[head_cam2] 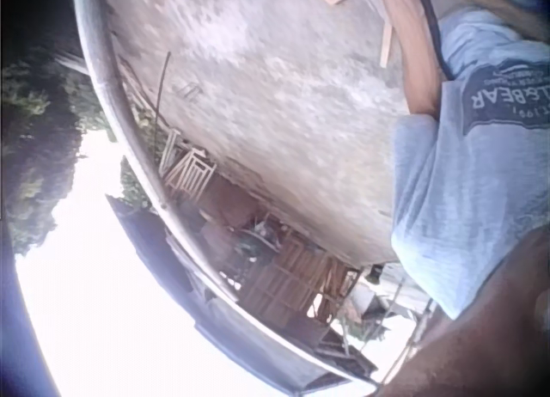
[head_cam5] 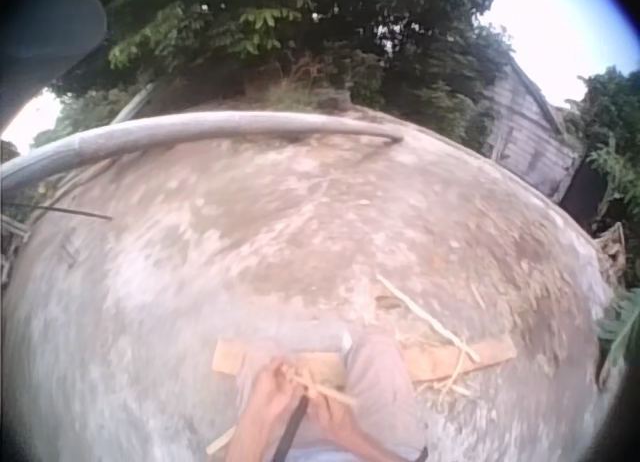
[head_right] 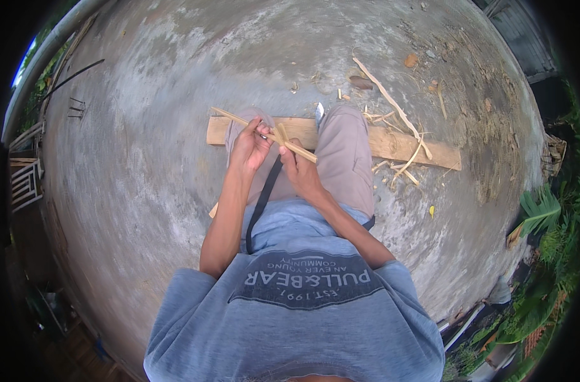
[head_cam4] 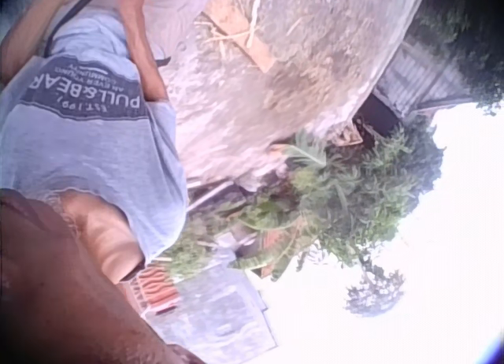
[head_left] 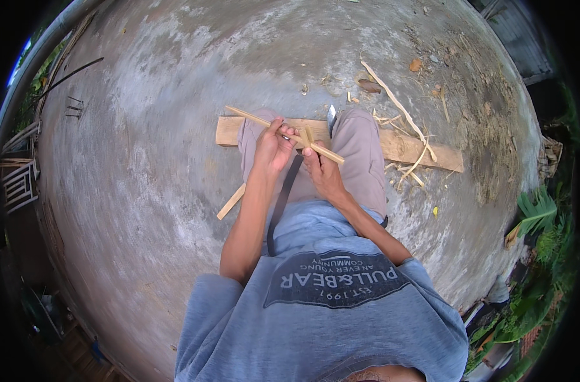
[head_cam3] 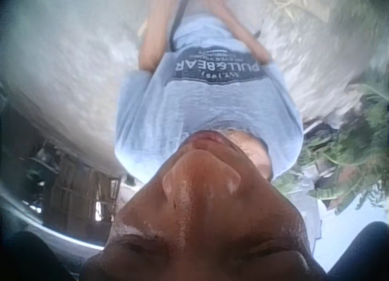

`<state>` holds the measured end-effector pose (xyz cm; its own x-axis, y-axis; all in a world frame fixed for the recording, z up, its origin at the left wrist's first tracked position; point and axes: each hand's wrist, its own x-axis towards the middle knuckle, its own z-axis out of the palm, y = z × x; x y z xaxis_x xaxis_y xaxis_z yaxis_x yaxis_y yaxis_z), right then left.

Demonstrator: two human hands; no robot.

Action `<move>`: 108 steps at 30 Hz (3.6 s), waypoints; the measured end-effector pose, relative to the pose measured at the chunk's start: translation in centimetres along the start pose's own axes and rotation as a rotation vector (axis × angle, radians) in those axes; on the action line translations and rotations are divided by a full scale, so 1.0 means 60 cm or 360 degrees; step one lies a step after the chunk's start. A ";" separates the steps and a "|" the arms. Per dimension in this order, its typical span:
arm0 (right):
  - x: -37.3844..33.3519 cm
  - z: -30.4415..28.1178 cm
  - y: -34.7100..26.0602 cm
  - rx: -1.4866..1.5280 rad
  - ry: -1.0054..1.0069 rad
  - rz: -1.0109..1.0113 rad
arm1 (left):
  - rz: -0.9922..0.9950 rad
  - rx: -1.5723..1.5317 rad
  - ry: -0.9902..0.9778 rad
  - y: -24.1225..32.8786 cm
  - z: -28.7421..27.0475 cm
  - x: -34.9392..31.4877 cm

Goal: The person uses a knife to shave and shape thin wooden strips on a concrete floor. They repeatedly pare the wood, check the edges, and assemble the strips into a small cross-shaped structure.

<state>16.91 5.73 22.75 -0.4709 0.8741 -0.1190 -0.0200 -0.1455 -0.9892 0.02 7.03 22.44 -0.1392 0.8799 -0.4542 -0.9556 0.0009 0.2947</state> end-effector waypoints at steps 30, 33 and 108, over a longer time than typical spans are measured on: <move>-0.010 -0.020 0.047 0.0343 -0.0245 0.0523 | 0.0182 -0.0028 0.0217 -0.052 -0.016 -0.007; -0.013 -0.021 0.046 0.0261 -0.0217 0.0609 | 0.0135 -0.0038 0.0240 -0.068 -0.022 -0.017; 0.017 -0.021 0.076 -0.0328 0.0010 0.0360 | 0.0034 -0.0107 0.0204 -0.030 -0.003 0.017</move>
<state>17.45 6.53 18.04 -0.4374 0.8333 -0.3380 0.2642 -0.2402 -0.9341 1.55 7.84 21.29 -0.1876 0.8117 -0.5532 -0.9667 -0.0528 0.2504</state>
